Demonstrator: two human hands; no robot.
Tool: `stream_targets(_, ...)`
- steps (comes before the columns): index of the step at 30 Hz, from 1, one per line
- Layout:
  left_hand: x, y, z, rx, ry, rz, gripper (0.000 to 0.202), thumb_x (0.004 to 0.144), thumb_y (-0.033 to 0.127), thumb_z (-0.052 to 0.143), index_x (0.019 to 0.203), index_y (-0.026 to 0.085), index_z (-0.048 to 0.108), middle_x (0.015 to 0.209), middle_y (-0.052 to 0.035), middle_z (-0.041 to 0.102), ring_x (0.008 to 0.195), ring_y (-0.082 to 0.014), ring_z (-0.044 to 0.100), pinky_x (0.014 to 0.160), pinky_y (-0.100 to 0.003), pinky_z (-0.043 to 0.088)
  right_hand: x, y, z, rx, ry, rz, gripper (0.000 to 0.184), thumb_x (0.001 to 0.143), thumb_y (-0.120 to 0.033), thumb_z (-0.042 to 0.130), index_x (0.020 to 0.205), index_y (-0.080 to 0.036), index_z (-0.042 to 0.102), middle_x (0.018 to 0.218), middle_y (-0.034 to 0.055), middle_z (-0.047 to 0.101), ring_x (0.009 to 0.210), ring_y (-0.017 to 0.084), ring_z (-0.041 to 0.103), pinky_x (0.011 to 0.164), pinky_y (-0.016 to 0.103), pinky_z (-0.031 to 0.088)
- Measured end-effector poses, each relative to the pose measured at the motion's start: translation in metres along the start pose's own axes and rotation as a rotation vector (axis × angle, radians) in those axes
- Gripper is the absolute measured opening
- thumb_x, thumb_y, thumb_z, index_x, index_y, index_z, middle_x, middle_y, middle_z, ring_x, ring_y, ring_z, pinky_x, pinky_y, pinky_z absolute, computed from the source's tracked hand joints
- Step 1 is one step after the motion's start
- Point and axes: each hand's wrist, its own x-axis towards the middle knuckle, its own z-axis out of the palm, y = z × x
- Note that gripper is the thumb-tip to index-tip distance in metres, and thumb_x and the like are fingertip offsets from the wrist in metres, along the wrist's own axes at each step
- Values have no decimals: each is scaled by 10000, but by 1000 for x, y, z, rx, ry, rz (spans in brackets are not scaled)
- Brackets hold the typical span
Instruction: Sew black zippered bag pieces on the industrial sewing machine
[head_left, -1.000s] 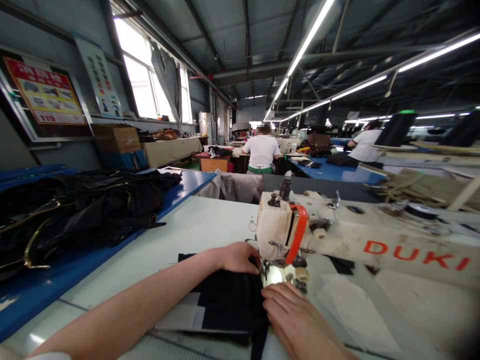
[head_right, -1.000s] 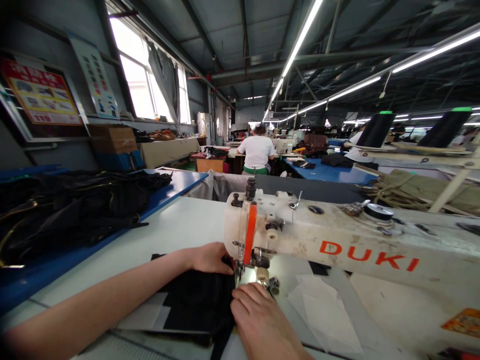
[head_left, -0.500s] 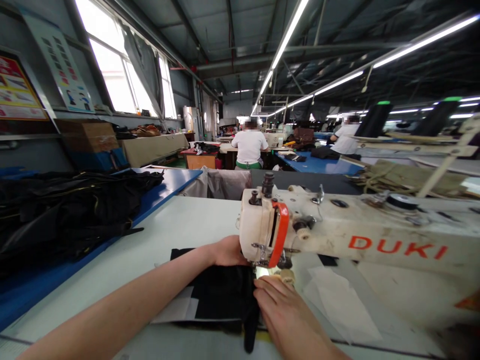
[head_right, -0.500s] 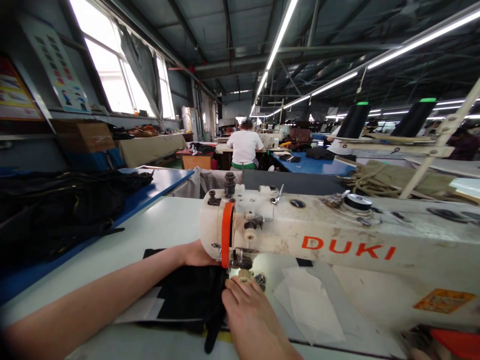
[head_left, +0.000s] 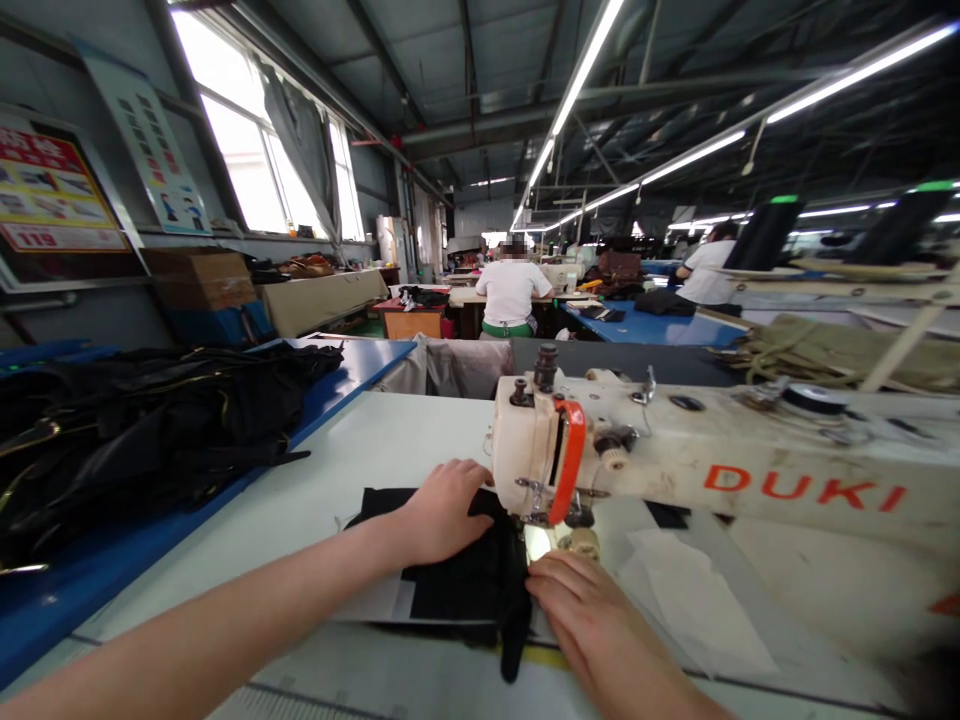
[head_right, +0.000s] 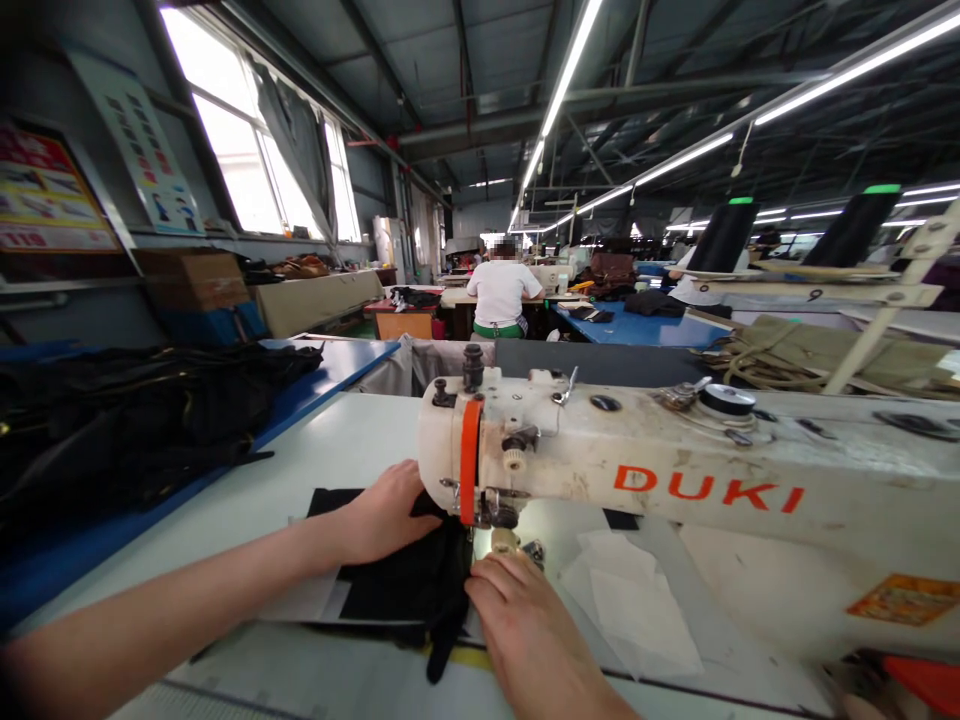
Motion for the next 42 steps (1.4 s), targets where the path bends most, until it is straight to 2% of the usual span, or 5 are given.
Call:
stream_targets(2, -26, 10, 3, 174, 110, 132, 251, 790, 154, 588, 1039, 179, 609, 1090, -84, 608, 1072, -270, 515, 990, -413, 363, -1, -2, -3, 11, -21, 16, 284, 851, -7, 448, 973, -175, 641, 970, 60, 620, 932, 213, 536, 869, 372, 462)
stream_targets(8, -54, 24, 19, 245, -80, 535, 329, 867, 65, 413, 1151, 157, 550, 1163, -75, 601, 1128, -192, 510, 1027, -330, 358, -2, -5, -8, -24, -91, 10, 214, 889, -52, 466, 943, -179, 631, 933, 47, 577, 943, 207, 494, 876, 362, 428)
stream_targets(20, -49, 13, 28, 342, -38, 490, 155, 810, 107, 446, 895, 178, 555, 989, -56, 617, 967, -193, 564, 1050, -407, 291, 0, -7, -8, -159, -137, -40, 196, 836, -24, 479, 893, -183, 580, 876, 31, 560, 884, 202, 477, 837, 357, 418)
stream_targets(27, -50, 14, 25, 400, -66, 494, 301, 840, 143, 476, 1117, 221, 564, 968, -34, 622, 990, -197, 551, 1073, -434, 240, 1, -5, -11, -132, -130, -36, 212, 848, -23, 465, 914, -189, 579, 916, 34, 561, 932, 211, 478, 872, 381, 411)
stream_targets(42, -52, 15, 25, 348, -50, 503, 260, 845, 149, 499, 1050, 217, 644, 1030, -39, 650, 1031, -191, 571, 1069, -385, 297, 4, -6, -8, 78, -137, -24, 342, 840, -8, 413, 1033, -186, 633, 1122, 65, 617, 1105, 194, 518, 1015, 376, 397)
